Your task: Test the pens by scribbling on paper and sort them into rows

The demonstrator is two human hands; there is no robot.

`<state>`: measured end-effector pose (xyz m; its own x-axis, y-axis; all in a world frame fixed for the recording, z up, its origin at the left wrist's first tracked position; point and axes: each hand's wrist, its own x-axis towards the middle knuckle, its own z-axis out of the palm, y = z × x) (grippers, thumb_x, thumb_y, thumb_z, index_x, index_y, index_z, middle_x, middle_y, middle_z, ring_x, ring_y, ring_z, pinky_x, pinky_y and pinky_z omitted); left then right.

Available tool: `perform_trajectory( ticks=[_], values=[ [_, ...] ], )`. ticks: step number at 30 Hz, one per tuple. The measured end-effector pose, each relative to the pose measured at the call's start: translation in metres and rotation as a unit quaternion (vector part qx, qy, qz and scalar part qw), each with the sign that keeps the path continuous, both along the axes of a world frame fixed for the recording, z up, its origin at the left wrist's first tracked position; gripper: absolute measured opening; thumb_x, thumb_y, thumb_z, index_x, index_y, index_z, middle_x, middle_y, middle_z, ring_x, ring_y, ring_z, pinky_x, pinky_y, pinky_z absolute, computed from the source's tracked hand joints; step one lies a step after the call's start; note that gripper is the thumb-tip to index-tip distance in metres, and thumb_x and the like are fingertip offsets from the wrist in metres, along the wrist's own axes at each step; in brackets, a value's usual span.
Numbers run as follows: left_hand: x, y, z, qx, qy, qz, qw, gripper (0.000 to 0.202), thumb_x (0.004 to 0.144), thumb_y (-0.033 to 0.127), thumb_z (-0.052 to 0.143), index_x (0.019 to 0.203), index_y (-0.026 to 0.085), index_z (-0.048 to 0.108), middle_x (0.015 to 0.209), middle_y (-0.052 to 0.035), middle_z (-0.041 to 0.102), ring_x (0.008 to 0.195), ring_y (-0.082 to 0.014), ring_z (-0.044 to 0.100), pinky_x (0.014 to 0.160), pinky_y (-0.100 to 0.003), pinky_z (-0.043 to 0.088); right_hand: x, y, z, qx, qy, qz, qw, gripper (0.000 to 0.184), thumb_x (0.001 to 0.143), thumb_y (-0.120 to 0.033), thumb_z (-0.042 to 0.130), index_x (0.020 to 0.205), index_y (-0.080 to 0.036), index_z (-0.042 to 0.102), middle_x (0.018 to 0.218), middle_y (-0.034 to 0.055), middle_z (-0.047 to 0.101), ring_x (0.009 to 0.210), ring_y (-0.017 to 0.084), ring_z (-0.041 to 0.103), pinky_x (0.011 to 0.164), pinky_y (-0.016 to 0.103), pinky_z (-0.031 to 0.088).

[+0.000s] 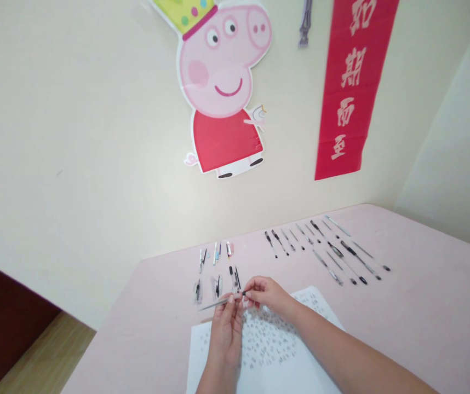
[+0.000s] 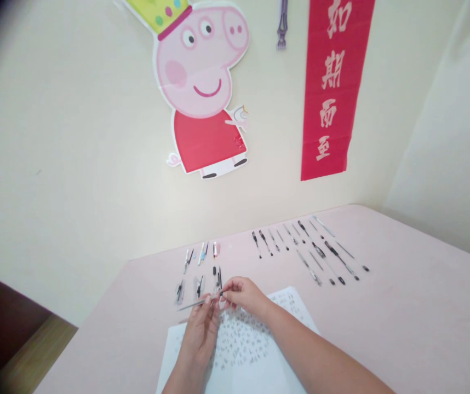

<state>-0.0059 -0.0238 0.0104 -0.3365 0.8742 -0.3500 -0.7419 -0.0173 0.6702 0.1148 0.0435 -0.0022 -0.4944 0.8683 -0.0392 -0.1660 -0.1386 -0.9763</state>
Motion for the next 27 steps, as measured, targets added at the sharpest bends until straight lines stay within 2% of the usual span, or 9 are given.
perform_trajectory(
  ticks=[7, 18, 27],
  values=[
    [-0.002, 0.000, -0.007, 0.016, 0.013, -0.011, 1.000, 0.012, 0.080, 0.002, 0.059, 0.078, 0.014, 0.062, 0.076, -0.0040, 0.070, 0.070, -0.0097, 0.068, 0.069, -0.018, 0.055, 0.000, -0.002, -0.001, 0.001, -0.004, 0.005, 1.000, 0.027, 0.062, -0.034, 0.071, 0.077, -0.015, 0.060, 0.061, -0.0010, 0.064, 0.054, 0.012, 0.059, 0.047, 0.021, 0.042],
    [0.000, 0.000, -0.003, 0.020, 0.030, -0.017, 0.999, 0.012, 0.074, 0.004, 0.066, 0.078, 0.014, 0.062, 0.076, -0.0045, 0.070, 0.069, -0.0107, 0.068, 0.066, -0.017, 0.055, 0.001, -0.008, 0.008, 0.043, -0.036, -0.007, 0.998, 0.024, 0.065, -0.034, 0.070, 0.077, -0.016, 0.060, 0.066, -0.0003, 0.064, 0.056, 0.013, 0.060, 0.050, 0.023, 0.044],
    [0.000, 0.000, -0.004, 0.021, 0.041, -0.019, 0.999, 0.012, 0.072, 0.004, 0.067, 0.079, 0.013, 0.062, 0.076, -0.0052, 0.071, 0.070, -0.0111, 0.068, 0.066, -0.017, 0.055, 0.001, -0.008, 0.008, 0.052, -0.028, -0.013, 0.998, 0.023, 0.065, -0.034, 0.069, 0.075, -0.016, 0.060, 0.065, -0.0008, 0.064, 0.055, 0.012, 0.059, 0.051, 0.023, 0.044]
  ],
)
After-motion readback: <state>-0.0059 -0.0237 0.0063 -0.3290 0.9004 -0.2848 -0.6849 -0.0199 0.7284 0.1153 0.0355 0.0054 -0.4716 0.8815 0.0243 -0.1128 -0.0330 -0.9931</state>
